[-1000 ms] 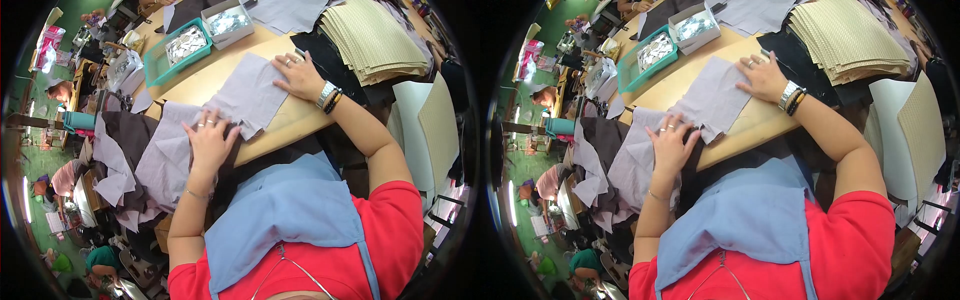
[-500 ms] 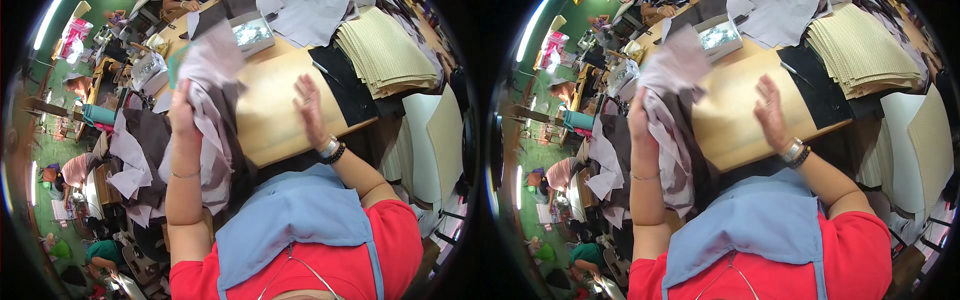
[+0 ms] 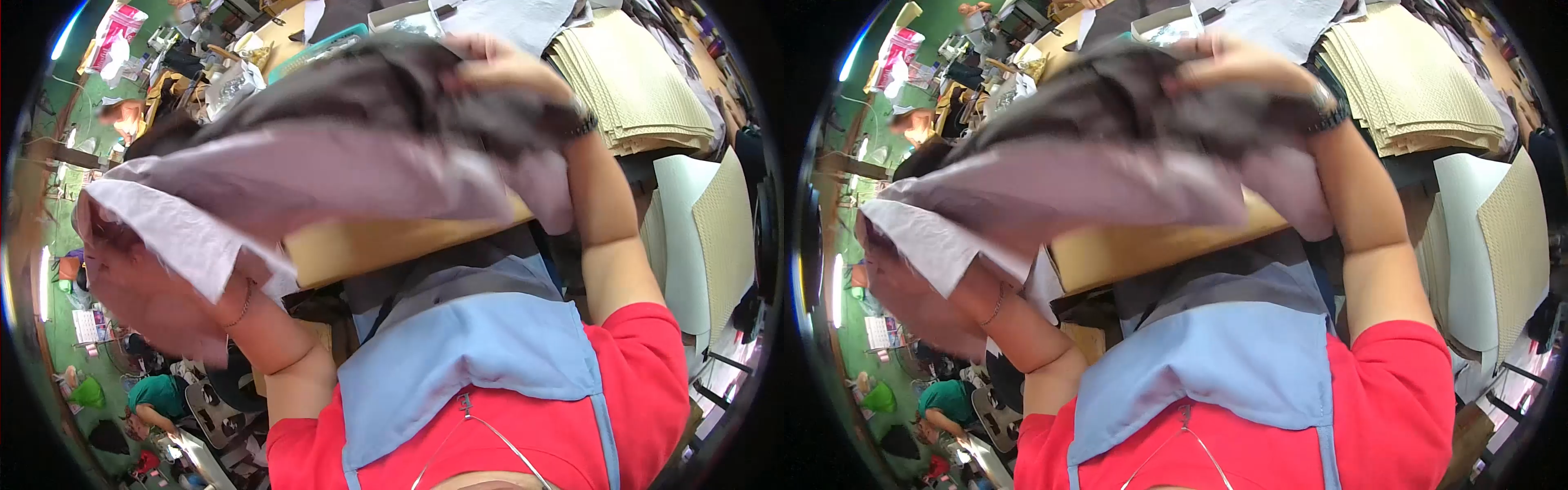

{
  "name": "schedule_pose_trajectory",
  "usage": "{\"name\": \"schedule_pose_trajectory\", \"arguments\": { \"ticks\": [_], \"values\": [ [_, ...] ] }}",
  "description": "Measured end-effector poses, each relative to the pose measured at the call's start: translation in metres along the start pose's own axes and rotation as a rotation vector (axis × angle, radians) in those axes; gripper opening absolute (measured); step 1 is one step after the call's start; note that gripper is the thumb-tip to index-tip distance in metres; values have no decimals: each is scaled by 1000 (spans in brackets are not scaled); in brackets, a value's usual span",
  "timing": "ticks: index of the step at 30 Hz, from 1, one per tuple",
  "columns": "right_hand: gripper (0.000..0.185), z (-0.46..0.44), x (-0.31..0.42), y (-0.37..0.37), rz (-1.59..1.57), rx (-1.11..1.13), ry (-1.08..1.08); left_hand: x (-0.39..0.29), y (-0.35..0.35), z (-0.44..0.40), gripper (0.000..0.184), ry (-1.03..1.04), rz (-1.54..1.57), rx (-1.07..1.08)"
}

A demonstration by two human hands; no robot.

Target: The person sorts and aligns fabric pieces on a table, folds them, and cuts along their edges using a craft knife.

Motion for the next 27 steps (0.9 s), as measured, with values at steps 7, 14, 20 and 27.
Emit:
{"name": "schedule_pose_trajectory", "arguments": {
  "ticks": [7,14,20,27],
  "values": [
    [32,-25,-25,-31,746,-591,-582,124,-26,90,63,-590,247,-187],
    [39,37,-72,77,45,-99,-109,100,23,212,47,-240,-485,916],
    [52,83,21,172,-486,717,-80,93,42,249,48,-273,-631,1163],
    [38,83,41,171,-474,962,-308,90,39,251,43,-273,-605,1128]
  ]
}}
Point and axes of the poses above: each hand's wrist, its own z-axis away from the middle knuckle, its own y-axis out of the palm, x = y × z, the point moved 1 cm from there along -z, towards the middle knuckle, and after that the axes turned 3 degrees about -x, right-handed, at the moved point
